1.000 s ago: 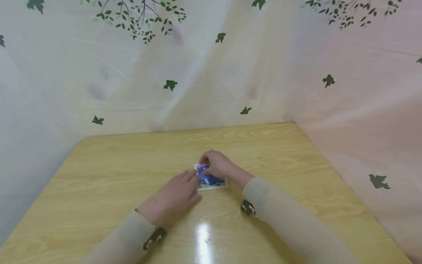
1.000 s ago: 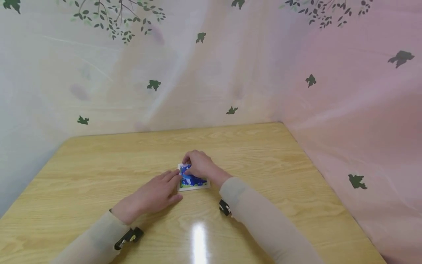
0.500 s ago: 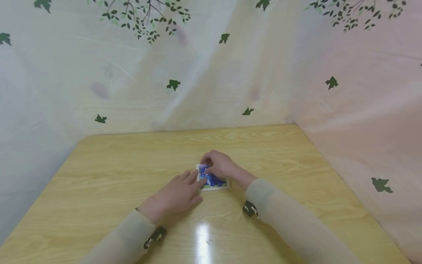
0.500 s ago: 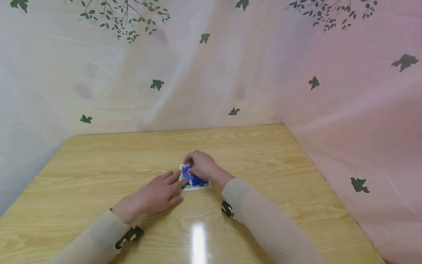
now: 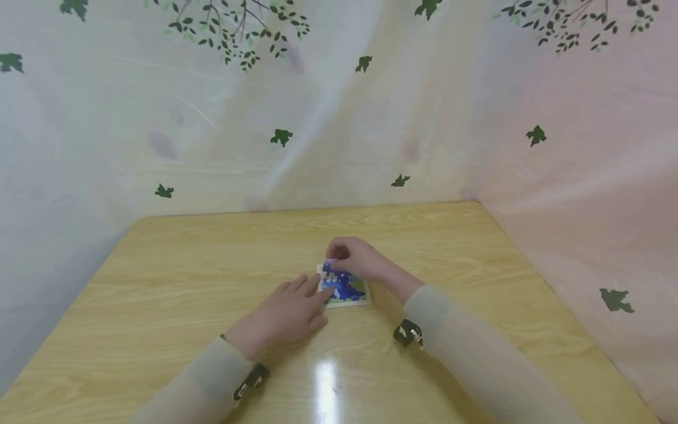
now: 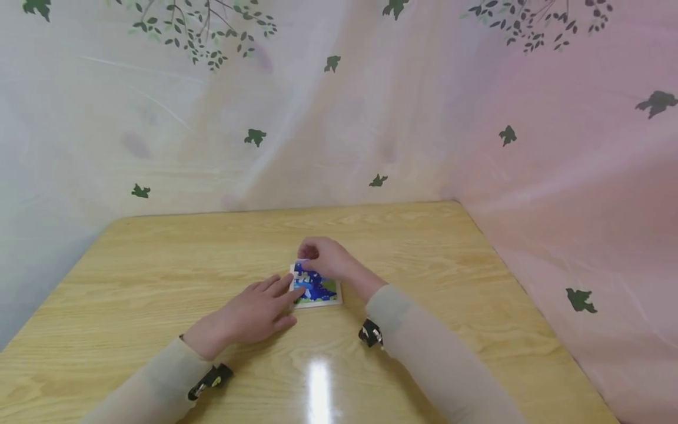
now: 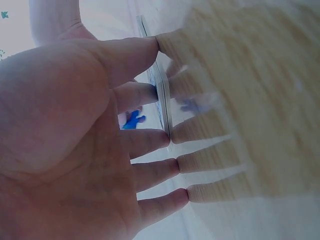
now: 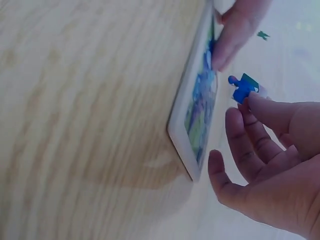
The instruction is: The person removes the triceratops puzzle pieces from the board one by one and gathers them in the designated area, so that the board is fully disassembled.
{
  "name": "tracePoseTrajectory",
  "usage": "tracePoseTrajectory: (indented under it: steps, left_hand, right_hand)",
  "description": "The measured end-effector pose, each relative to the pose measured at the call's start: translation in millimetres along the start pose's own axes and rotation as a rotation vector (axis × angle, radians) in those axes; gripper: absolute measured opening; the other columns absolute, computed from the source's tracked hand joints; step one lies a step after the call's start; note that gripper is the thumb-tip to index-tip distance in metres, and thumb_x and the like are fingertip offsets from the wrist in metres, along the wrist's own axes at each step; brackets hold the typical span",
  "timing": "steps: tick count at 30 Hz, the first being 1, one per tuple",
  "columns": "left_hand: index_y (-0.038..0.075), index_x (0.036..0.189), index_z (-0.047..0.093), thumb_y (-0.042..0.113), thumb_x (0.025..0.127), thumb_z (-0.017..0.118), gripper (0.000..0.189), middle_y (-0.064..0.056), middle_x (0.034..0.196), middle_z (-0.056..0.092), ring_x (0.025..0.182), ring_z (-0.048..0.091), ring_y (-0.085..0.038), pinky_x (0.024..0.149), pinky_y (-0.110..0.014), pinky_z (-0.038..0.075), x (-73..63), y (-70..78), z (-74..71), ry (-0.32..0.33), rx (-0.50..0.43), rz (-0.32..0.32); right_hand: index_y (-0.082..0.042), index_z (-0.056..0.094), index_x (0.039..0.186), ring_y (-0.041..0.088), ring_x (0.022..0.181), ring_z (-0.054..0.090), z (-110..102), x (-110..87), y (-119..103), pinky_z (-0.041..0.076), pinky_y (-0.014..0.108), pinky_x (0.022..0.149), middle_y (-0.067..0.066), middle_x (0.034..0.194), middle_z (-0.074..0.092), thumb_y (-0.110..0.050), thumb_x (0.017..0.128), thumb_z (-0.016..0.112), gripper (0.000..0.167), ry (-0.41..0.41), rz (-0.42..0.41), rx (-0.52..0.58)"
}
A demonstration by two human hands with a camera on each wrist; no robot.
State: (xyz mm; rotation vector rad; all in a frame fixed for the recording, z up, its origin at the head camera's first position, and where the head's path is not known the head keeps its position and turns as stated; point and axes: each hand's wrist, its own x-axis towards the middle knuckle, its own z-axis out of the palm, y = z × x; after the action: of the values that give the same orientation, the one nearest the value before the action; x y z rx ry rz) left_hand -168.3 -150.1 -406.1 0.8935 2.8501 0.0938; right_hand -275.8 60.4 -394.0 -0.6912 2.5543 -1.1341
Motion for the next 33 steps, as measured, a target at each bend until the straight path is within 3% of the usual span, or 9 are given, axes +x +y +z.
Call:
tracePoseTrajectory:
  steps: [5,13,22,29,33]
  left_hand:
    - [0.015,0.171,0.042,0.046,0.117,0.052,0.063,-0.023,0.177,0.03,0.161,0.031,-0.05,0.129,-0.067,0.029,0.0,2.2,-1.5,-0.011,-0.004,-0.005]
    - [0.016,0.171,0.042,0.046,0.117,0.052,0.063,-0.022,0.178,0.03,0.162,0.03,-0.048,0.13,-0.067,0.028,-1.2,3.3,-4.3,-0.017,-0.012,-0.023]
    - [0.015,0.171,0.043,0.044,0.116,0.053,0.063,-0.022,0.178,0.03,0.162,0.029,-0.048,0.13,-0.068,0.026,-2.4,4.5,-5.1,-0.018,-0.041,-0.029]
    - [0.014,0.171,0.043,0.044,0.116,0.053,0.063,-0.023,0.177,0.031,0.162,0.03,-0.049,0.13,-0.069,0.027,-4.5,6.0,-5.9,-0.012,-0.042,-0.022]
    - [0.015,0.171,0.043,0.045,0.116,0.054,0.063,-0.022,0.177,0.031,0.162,0.03,-0.048,0.13,-0.068,0.027,-4.5,6.0,-5.1,-0.01,-0.041,-0.027]
  right_hand:
    - [-0.012,0.074,0.119,0.023,0.117,0.068,-13.9,-7.6,8.2,0.057,0.045,0.109,0.004,0.12,0.074,-0.013,0.11,0.07,0.01,0.073,0.032,0.084]
    - [-0.009,0.075,0.124,0.026,0.11,0.068,-40.5,-21.2,25.5,0.059,0.042,0.097,0.008,0.117,0.073,-0.014,0.11,0.07,0.016,0.173,0.054,0.093]
    - [-0.003,0.073,0.127,0.034,0.109,0.068,-61.5,-29.9,53.0,0.056,0.039,0.088,0.014,0.115,0.074,-0.011,0.11,0.068,0.018,0.228,0.096,0.101]
    - [-0.001,0.075,0.125,0.026,0.097,0.063,-69.6,-30.5,69.8,0.051,0.029,0.074,0.012,0.108,0.072,-0.011,0.11,0.068,0.019,0.246,0.141,0.056]
    - [0.0,0.073,0.123,0.025,0.094,0.063,-71.2,-29.2,72.6,0.051,0.028,0.073,0.013,0.108,0.073,-0.011,0.109,0.071,0.018,0.237,0.165,0.048]
